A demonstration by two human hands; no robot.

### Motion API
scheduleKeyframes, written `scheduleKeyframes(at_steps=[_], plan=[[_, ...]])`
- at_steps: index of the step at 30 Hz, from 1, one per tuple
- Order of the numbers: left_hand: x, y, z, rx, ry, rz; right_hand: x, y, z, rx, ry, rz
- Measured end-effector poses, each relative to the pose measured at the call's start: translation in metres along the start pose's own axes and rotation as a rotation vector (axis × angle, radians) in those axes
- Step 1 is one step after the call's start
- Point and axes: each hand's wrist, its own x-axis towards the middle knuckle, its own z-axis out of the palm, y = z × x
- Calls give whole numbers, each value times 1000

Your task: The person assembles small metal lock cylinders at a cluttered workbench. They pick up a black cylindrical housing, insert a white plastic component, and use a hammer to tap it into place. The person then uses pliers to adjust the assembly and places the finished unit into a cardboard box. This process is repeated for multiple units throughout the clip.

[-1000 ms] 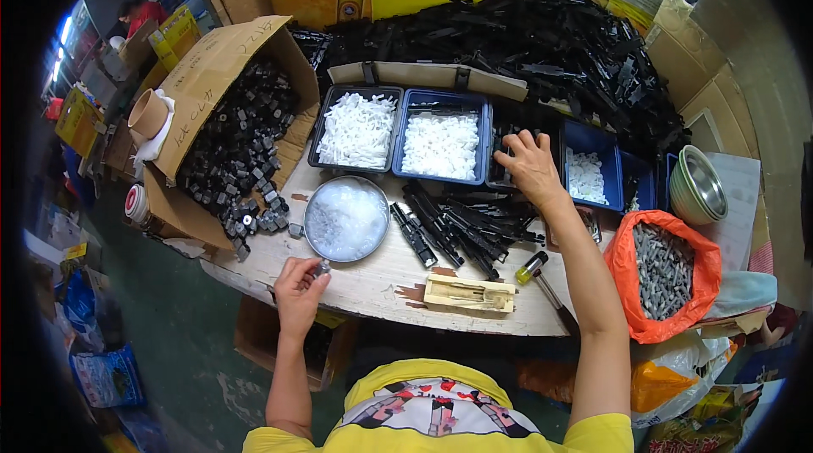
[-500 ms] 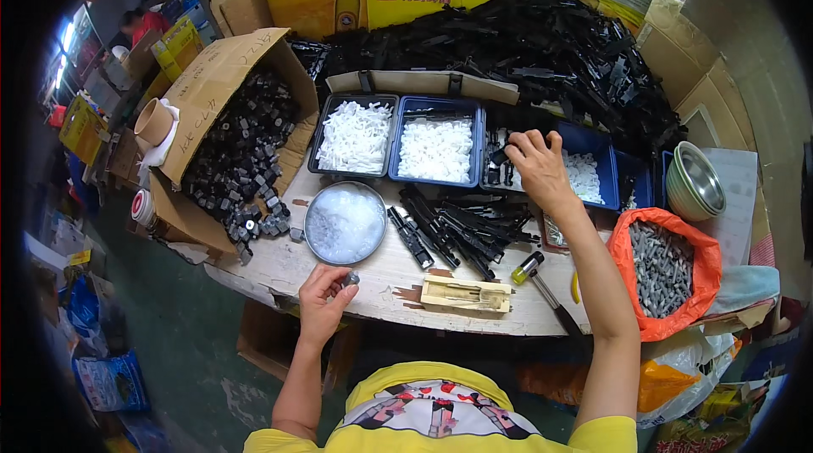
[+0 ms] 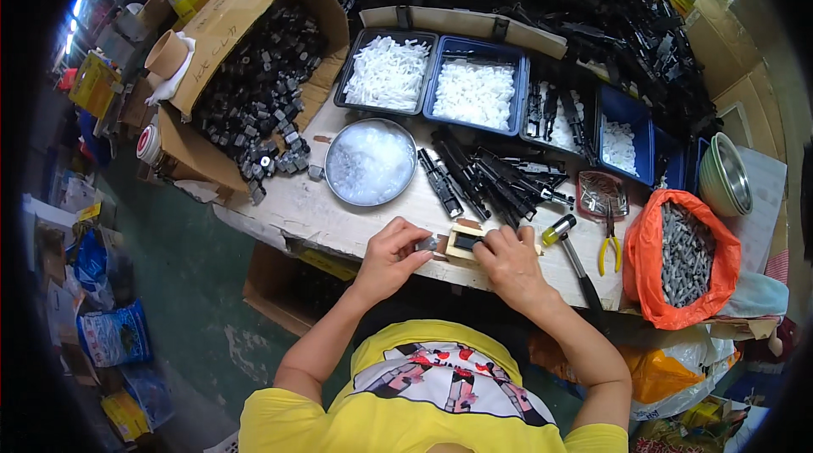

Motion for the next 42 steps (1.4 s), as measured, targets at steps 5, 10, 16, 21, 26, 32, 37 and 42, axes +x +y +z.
scheduleKeyframes(at_steps=[5,10,16,21,26,32,37,42], plan=[[4,1,7,69,-48,31,5,-9,5,-20,-6,14],[19,0,22,200,-93,274,-1,4,12,373,170,130],[41,-2,37,336,-288,324,-6,4,15,538,275,243],[43,-6,36,172,-268,172,-7,6,15,552,268,218],[35,-20,35,-357,-171,-270,-8,7,18,566,267,225],[36,-23,40,-139,-130,-95,-7,8,14,600,310,230],[64,-4,27,222,-274,16,-16,37,-6,521,489,351],[146,10,25,560,-2,204,-53,113,-22,78,422,676]])
